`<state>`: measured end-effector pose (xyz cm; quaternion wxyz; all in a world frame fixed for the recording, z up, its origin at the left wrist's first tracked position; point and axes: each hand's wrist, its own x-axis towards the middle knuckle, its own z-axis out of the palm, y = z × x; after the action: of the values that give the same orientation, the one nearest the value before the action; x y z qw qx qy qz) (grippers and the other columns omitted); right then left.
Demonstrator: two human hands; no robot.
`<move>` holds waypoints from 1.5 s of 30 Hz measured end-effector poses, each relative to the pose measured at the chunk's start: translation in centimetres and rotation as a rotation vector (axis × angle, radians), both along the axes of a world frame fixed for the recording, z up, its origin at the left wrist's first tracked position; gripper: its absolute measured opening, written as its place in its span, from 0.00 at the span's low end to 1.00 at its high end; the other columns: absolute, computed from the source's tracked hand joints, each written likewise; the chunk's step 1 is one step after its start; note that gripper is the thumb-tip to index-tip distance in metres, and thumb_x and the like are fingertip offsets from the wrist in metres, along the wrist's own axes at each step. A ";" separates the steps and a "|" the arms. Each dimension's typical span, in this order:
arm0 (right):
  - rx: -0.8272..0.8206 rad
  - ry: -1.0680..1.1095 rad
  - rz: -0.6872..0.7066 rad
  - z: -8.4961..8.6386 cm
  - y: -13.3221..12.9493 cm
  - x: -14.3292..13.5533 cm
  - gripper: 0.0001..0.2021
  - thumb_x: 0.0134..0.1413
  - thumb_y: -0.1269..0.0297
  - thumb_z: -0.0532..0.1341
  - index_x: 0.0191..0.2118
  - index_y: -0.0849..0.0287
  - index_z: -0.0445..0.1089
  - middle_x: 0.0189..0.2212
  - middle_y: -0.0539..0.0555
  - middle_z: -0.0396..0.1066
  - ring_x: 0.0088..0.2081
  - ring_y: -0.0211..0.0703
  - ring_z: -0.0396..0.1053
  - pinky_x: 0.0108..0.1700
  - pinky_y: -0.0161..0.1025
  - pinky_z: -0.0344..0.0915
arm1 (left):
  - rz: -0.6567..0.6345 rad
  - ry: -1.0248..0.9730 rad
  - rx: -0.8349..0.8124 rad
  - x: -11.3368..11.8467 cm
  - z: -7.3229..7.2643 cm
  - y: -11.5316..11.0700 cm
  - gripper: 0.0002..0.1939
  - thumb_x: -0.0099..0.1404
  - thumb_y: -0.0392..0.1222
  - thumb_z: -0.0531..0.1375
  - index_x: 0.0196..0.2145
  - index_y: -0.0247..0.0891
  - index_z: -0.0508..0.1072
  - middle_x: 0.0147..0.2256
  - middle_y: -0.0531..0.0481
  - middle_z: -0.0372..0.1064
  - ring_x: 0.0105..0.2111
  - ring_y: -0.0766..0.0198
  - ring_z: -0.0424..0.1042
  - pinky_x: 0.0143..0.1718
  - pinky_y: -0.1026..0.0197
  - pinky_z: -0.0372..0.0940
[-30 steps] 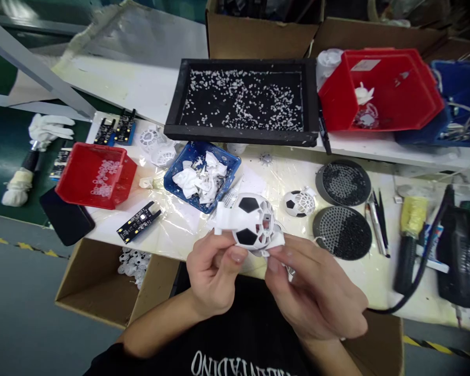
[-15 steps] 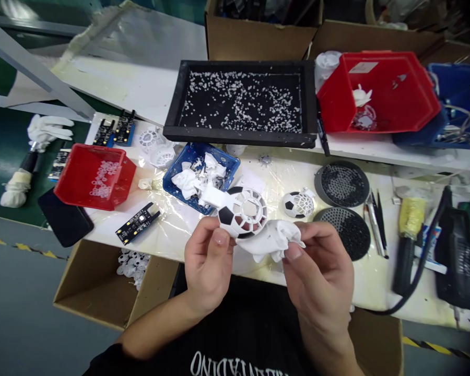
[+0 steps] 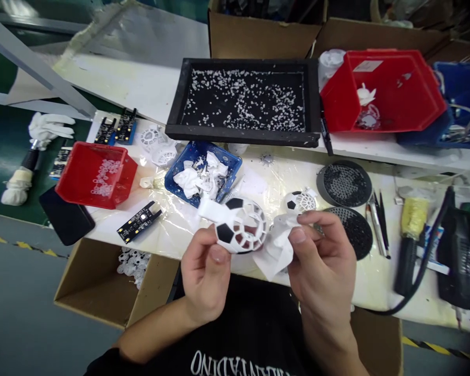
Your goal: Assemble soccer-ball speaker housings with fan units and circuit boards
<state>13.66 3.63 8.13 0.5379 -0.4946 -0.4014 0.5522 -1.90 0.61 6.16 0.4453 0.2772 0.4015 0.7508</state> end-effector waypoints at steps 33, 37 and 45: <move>0.839 -0.726 0.113 3.3 -0.5 -1.7 0.16 0.60 0.85 0.71 0.51 0.66 0.81 0.43 0.56 0.80 0.42 0.42 0.78 0.40 0.41 0.79 | 0.030 0.280 0.032 -0.2 -1.3 -1.2 0.06 0.80 0.46 0.64 0.47 0.45 0.80 0.38 0.52 0.82 0.35 0.61 0.79 0.42 0.60 0.75; 0.875 -0.769 0.098 3.0 -0.5 -1.7 0.15 0.60 0.85 0.70 0.52 0.69 0.80 0.45 0.59 0.81 0.46 0.45 0.79 0.47 0.43 0.80 | 0.059 0.351 0.052 -0.3 -1.3 -0.9 0.04 0.77 0.43 0.67 0.44 0.43 0.81 0.34 0.54 0.79 0.31 0.64 0.76 0.38 0.61 0.72; 0.725 -0.639 0.122 2.1 -1.1 -1.8 0.13 0.62 0.80 0.66 0.50 0.61 0.76 0.43 0.56 0.80 0.42 0.43 0.80 0.41 0.40 0.81 | 0.039 0.405 0.074 -0.7 -0.2 -0.1 0.04 0.78 0.42 0.66 0.47 0.43 0.82 0.37 0.52 0.82 0.33 0.63 0.79 0.39 0.62 0.74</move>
<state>11.81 2.54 10.18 0.4921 -0.3959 -0.7411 0.2278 -2.64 0.52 5.94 0.3301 0.4308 0.4601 0.7026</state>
